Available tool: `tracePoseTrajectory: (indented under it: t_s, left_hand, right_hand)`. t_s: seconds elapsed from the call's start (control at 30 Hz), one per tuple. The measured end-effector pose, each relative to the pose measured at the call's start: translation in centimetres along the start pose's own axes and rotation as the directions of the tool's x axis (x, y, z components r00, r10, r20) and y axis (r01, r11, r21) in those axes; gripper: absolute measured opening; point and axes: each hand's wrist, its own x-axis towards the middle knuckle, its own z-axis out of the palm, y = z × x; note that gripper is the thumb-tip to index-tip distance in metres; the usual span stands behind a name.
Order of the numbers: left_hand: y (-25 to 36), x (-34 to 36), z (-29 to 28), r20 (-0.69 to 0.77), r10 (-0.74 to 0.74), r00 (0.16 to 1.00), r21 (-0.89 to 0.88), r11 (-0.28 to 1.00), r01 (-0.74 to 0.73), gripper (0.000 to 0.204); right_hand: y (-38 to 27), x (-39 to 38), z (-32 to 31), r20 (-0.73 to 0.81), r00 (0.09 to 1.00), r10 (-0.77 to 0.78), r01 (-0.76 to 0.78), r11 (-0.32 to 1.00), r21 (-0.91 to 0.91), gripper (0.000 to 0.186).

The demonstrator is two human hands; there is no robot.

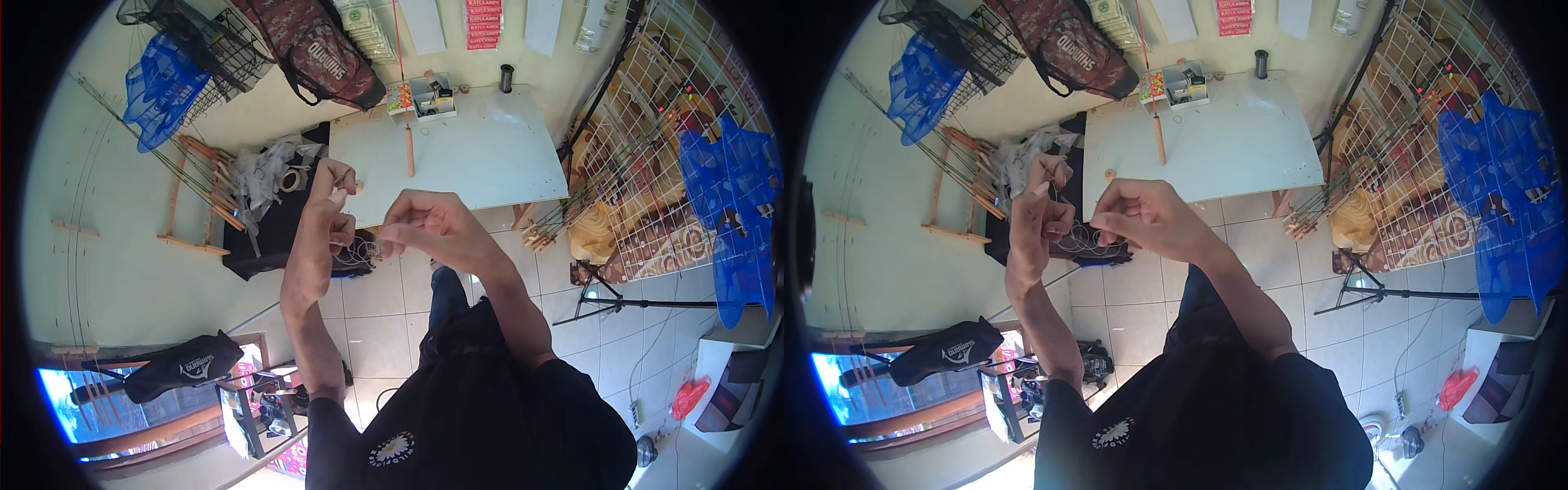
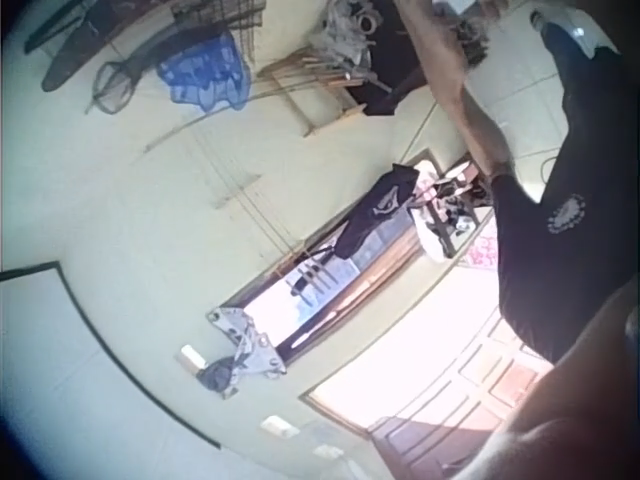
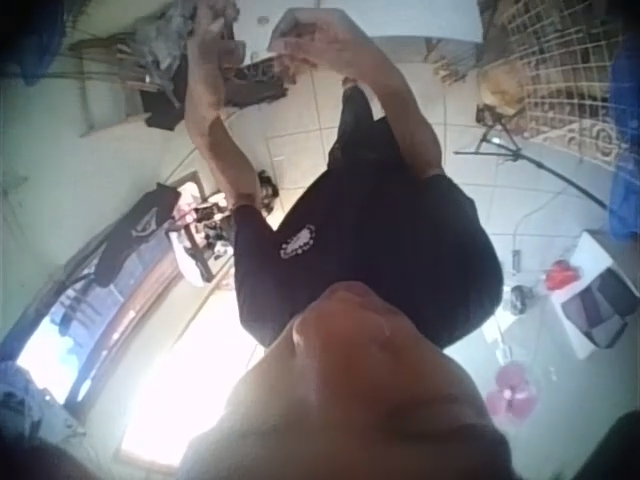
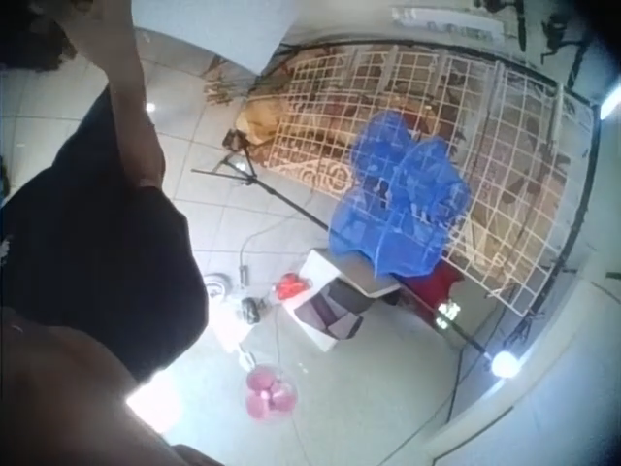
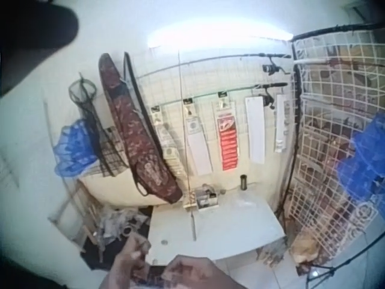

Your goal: Replacing or repairing a guide on a fishing rod tip using thread and adhesive.

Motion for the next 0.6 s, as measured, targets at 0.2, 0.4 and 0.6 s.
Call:
tracePoseTrajectory:
  t_s: [0.2, 0.4, 0.6]
  left_hand:
    - [-1.7, 0.2, -1.5, 0.196, 0.012, 0.98, -0.396, 0.916, 0.068, 0.039]
    - [-1.9, 0.7, -1.9, 0.269, 0.088, 0.959, -0.594, 0.799, 0.093, 0.043]
    - [-2.0, 0.8, -3.4, 0.229, 0.086, 0.97, -0.668, 0.739, 0.092, 0.038]
  right_hand:
    - [0.9, 0.6, 1.1, -0.161, 0.966, -0.204, 0.194, 0.978, -0.077, 0.025]
    - [2.3, 0.6, 2.4, -0.06, 0.98, -0.191, 0.162, 0.933, -0.321, 0.043]
    - [3.1, 0.3, 0.9, 0.079, 0.996, -0.034, 0.041, 0.994, -0.097, 0.014]
